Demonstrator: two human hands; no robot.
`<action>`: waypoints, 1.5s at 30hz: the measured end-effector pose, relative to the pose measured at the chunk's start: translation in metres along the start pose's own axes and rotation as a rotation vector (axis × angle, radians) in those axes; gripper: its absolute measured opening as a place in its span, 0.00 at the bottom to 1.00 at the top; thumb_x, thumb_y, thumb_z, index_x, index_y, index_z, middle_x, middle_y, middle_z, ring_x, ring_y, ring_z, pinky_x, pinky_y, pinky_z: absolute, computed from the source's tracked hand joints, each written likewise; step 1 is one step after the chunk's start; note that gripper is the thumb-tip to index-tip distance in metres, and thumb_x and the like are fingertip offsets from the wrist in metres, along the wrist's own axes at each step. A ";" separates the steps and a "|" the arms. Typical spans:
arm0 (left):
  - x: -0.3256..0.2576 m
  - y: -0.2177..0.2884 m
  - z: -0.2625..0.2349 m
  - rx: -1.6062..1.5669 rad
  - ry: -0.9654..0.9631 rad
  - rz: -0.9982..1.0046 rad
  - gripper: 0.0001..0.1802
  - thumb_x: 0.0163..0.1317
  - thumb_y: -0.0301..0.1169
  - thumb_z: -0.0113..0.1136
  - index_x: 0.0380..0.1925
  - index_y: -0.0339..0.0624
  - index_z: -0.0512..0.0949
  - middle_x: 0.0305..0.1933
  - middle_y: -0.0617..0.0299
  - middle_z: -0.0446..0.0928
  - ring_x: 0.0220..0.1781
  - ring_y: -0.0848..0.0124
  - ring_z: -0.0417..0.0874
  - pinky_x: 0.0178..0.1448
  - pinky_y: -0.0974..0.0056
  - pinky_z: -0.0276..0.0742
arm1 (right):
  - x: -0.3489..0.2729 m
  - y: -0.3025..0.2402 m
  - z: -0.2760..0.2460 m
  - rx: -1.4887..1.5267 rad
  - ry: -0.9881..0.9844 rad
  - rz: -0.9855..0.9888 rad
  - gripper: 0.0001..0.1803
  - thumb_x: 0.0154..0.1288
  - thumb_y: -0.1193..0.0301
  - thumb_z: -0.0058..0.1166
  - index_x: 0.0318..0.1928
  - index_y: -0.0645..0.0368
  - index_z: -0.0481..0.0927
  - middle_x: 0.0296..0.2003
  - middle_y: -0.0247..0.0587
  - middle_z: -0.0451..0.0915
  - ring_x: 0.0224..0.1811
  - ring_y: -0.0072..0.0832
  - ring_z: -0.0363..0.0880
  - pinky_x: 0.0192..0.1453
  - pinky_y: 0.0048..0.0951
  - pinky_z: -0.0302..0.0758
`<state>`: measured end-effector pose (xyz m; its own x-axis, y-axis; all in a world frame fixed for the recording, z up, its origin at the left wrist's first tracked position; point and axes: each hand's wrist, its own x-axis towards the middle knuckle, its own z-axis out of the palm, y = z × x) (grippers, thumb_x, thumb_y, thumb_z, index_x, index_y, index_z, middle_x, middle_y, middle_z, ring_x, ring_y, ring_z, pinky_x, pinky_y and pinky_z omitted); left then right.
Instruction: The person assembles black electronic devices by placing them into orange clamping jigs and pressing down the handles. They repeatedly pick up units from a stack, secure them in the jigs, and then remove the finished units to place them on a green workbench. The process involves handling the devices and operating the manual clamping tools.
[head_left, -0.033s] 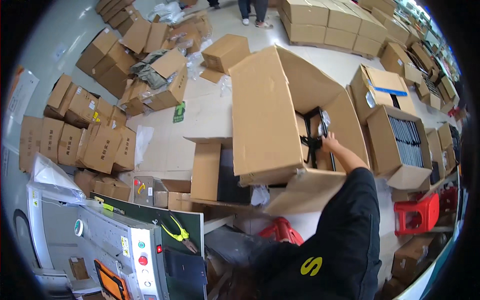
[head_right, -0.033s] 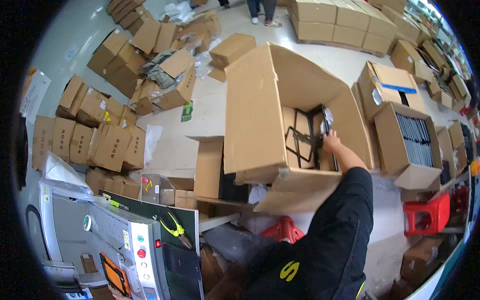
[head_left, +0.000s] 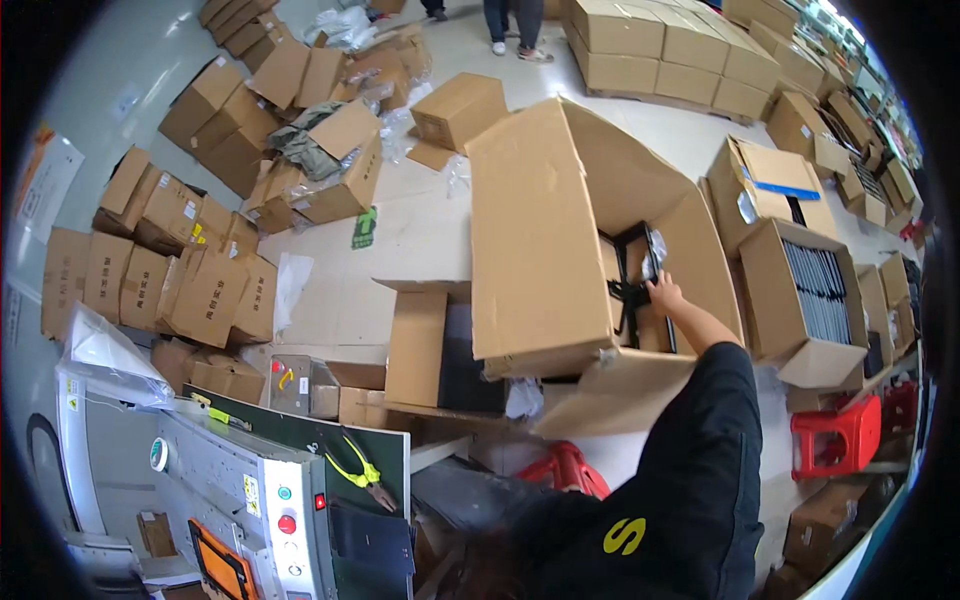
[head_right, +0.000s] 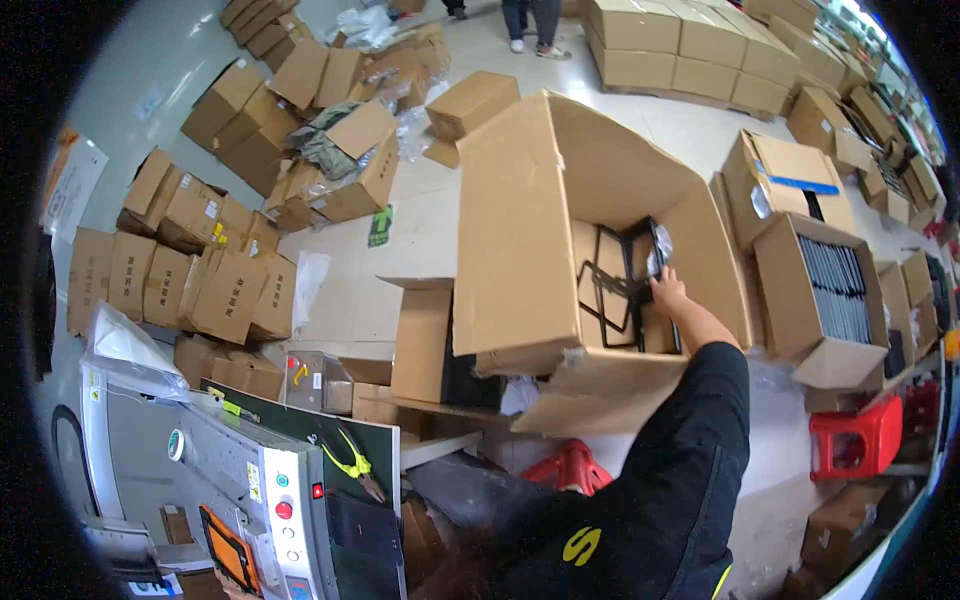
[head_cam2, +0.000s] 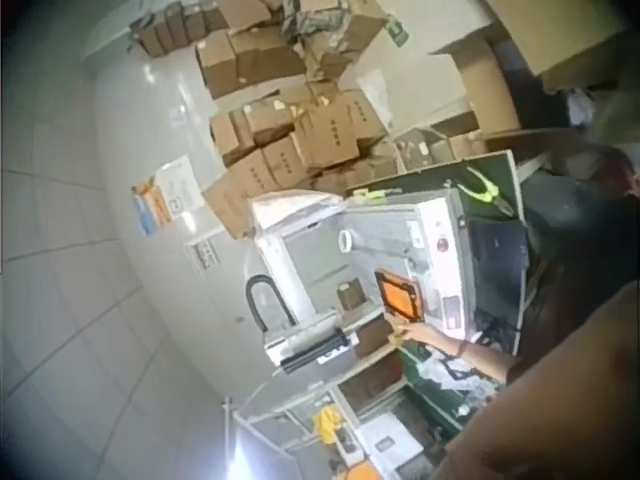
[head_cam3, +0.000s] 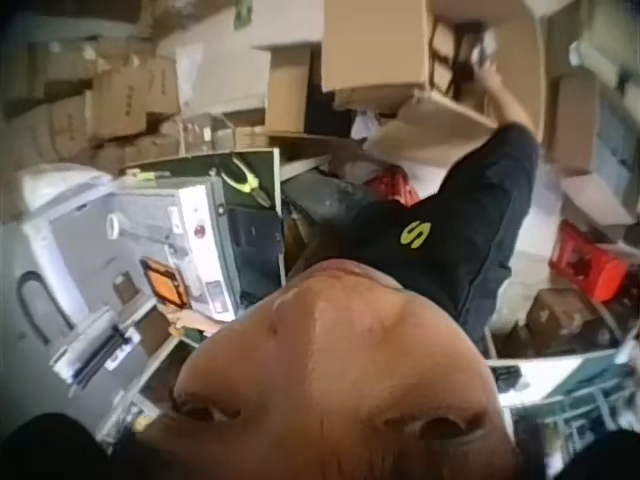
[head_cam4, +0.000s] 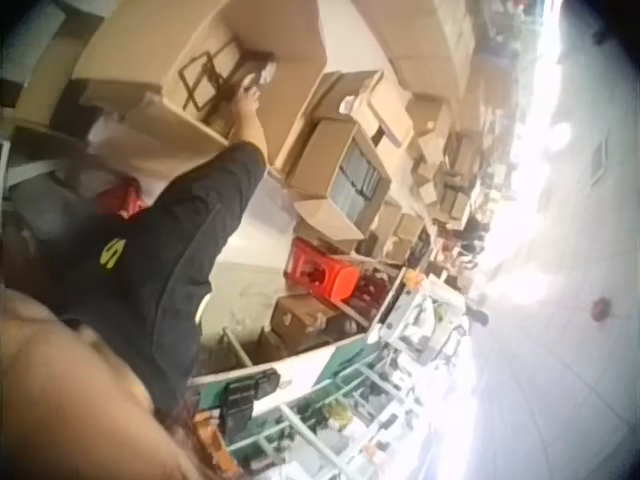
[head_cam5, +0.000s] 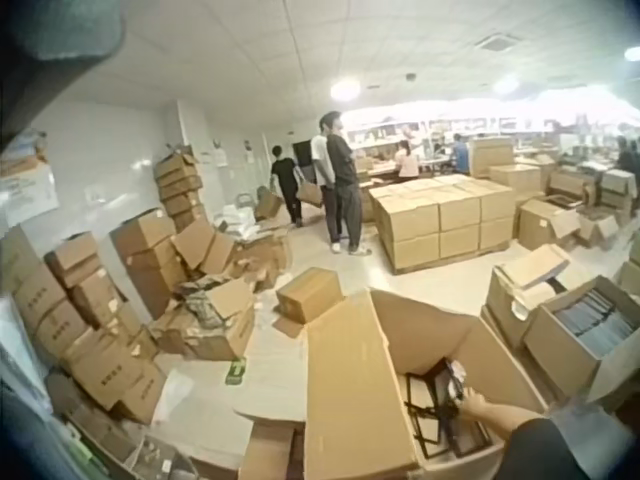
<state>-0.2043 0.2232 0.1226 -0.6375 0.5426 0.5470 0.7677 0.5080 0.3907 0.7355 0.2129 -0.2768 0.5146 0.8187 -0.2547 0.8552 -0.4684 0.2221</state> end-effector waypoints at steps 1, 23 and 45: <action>0.006 0.008 0.019 -0.064 -0.018 0.006 0.29 0.67 0.40 0.46 0.64 0.43 0.54 0.67 0.43 0.53 0.66 0.48 0.58 0.64 0.43 0.58 | -0.008 0.020 0.003 -0.124 0.016 -0.014 0.26 0.59 0.63 0.56 0.58 0.49 0.68 0.62 0.49 0.61 0.61 0.46 0.66 0.56 0.42 0.73; 0.053 -0.005 -0.008 -1.790 -0.473 -0.769 0.31 0.72 0.41 0.35 0.66 0.27 0.50 0.70 0.44 0.54 0.72 0.60 0.56 0.76 0.57 0.48 | 0.011 0.042 -0.067 -0.119 0.142 -0.124 0.10 0.57 0.64 0.56 0.38 0.51 0.83 0.41 0.34 0.81 0.49 0.31 0.76 0.53 0.35 0.68; -0.195 -0.019 -0.176 -1.970 -0.057 -0.313 0.31 0.72 0.38 0.38 0.70 0.40 0.42 0.75 0.57 0.43 0.74 0.53 0.47 0.61 0.47 0.74 | -0.289 -0.254 -0.511 1.353 0.150 -1.153 0.21 0.72 0.71 0.38 0.62 0.65 0.66 0.35 0.32 0.69 0.34 0.18 0.63 0.44 0.21 0.66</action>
<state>-0.0833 -0.0096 0.1386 -0.7100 0.6343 0.3058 -0.3731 -0.7072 0.6006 0.3378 0.2646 0.2217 -0.2668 0.8816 0.3893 0.2333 0.4510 -0.8615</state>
